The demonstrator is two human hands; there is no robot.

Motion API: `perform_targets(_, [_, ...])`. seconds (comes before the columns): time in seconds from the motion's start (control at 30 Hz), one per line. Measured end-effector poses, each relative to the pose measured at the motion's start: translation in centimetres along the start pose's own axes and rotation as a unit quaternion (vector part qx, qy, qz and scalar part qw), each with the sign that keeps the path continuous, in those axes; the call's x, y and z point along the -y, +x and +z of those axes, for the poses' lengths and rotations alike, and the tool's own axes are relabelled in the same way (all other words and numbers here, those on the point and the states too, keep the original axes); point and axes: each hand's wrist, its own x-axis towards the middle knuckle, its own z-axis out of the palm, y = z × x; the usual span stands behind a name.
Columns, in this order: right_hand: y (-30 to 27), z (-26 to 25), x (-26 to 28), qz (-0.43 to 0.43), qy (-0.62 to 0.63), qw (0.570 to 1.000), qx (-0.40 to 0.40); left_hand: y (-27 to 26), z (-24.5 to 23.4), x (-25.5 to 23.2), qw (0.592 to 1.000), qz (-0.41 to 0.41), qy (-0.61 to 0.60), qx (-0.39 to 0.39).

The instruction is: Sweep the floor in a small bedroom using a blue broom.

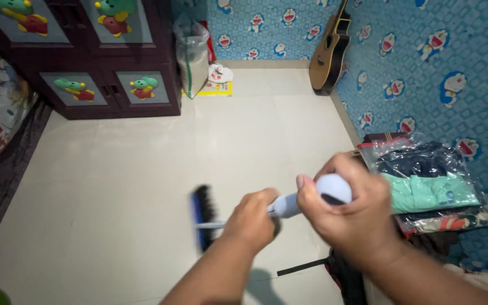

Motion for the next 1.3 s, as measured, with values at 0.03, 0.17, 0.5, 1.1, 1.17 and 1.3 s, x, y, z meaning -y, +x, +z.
perform_targets(0.03, [-1.2, 0.5, -1.0, 0.062, 0.022, 0.998, -0.013, -0.1, 0.3, 0.8, 0.999, -0.015, 0.029, 0.019])
perform_targets(0.17, [-3.4, 0.0, -1.8, 0.202, 0.043, 0.978, 0.027, 0.0, 0.3, 2.8, 0.990, -0.082, 0.079, 0.088])
perform_targets(0.5, [2.8, -9.1, -2.1, 0.174, -0.077, 0.981, -0.034, 2.8, -0.7, -8.4, 0.999, 0.031, 0.029, 0.011])
perform_targets(1.1, [3.4, 5.9, 2.3, 0.052, 0.004, 0.997, 0.048, 5.3, -5.2, 6.4, 0.998, -0.031, 0.037, 0.047])
perform_targets(1.17, [3.2, 7.7, 2.1, 0.126, 0.021, 0.990, 0.061, 5.8, -6.2, 8.9, 0.996, -0.043, 0.067, 0.047])
perform_targets(1.3, [4.5, 8.7, 1.5, 0.229, 0.006, 0.968, 0.103, 6.2, -8.7, 9.3, 0.994, -0.054, 0.095, 0.013])
